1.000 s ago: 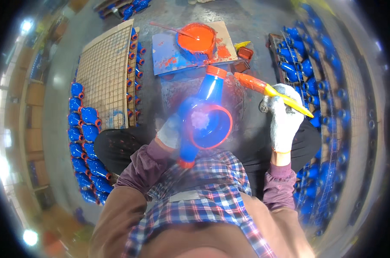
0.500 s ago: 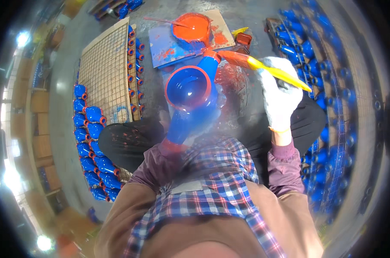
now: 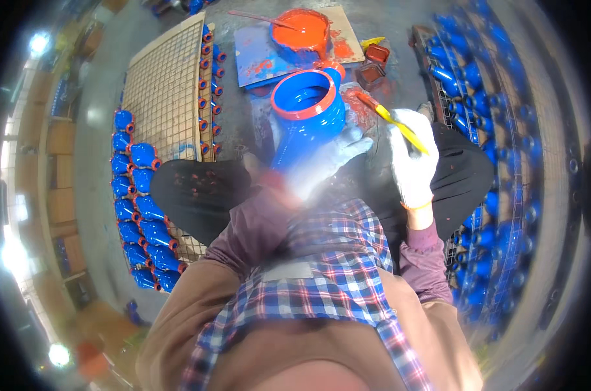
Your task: Manually painting and touching up industrial blue metal components with red paint and spray paint.
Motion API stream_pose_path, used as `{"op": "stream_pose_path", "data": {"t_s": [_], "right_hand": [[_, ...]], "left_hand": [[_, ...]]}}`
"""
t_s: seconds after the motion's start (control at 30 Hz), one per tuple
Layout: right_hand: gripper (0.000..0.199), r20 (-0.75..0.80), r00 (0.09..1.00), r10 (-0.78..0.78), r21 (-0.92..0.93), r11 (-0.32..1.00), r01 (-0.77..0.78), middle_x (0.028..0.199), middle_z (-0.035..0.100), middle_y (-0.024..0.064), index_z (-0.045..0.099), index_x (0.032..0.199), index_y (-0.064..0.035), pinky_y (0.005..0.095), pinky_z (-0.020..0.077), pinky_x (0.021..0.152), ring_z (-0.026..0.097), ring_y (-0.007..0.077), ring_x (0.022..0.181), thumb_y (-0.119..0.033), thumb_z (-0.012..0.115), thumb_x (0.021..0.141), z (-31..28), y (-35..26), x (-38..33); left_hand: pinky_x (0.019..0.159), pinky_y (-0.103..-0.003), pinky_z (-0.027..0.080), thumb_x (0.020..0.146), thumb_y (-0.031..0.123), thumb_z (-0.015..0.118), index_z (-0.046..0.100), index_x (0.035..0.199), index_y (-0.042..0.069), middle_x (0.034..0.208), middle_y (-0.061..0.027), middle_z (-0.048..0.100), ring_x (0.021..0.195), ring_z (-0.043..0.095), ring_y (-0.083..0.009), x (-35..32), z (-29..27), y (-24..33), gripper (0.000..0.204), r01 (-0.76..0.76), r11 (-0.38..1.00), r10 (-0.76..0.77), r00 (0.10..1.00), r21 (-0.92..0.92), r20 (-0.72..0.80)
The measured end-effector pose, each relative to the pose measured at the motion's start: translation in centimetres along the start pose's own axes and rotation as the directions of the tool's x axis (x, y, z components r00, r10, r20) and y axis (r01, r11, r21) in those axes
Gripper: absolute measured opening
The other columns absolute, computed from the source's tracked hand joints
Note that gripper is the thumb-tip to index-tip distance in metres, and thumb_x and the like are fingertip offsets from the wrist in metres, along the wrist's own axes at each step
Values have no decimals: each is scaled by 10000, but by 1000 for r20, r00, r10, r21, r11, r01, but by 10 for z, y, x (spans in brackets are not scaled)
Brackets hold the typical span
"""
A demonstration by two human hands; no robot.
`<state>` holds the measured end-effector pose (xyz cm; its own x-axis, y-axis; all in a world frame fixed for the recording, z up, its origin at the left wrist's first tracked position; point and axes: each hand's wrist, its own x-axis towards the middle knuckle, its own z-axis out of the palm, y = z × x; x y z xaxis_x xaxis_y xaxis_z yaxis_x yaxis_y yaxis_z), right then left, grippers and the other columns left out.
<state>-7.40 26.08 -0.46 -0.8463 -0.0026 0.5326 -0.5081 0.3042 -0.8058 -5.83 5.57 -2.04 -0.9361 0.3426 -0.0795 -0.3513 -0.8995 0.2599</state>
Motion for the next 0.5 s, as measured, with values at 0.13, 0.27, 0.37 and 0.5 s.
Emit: {"op": "stream_pose_path", "data": {"t_s": [0.13,0.27,0.37,0.5], "right_hand": [[421,174,970,-170,-290,933,216,1122,657,148,703,1180,-93,349,548,791,686,318,887,21,709,775,-7,-9,-17],[453,208,899,-385,-369,820,437,1030,685,91,720,1173,-149,342,534,714,686,266,855,-13,689,742,7,-7,-28],[450,302,876,-375,-393,788,473,1007,693,55,704,1155,-148,349,521,707,681,249,863,-21,689,724,13,-7,-29],[439,353,871,-340,-379,800,466,1082,686,69,690,1149,-128,375,518,808,671,286,983,-38,701,720,11,-21,-24]], "left_hand": [[1173,-702,186,969,617,428,475,1409,85,1383,-192,527,1348,451,-399,7,-16,1,693,79,985,-53,985,-155,162],[1159,-593,329,960,655,449,439,1455,50,1454,-223,487,1399,411,-470,11,-23,-2,782,155,937,-106,980,-312,166],[1138,-558,389,971,655,439,434,1460,24,1443,-250,497,1395,435,-458,12,-24,-2,798,122,950,-90,989,-287,120],[1086,-523,437,979,659,422,485,1377,26,1290,-222,571,1170,572,-400,10,-23,2,750,203,942,-161,972,-266,170]]}}
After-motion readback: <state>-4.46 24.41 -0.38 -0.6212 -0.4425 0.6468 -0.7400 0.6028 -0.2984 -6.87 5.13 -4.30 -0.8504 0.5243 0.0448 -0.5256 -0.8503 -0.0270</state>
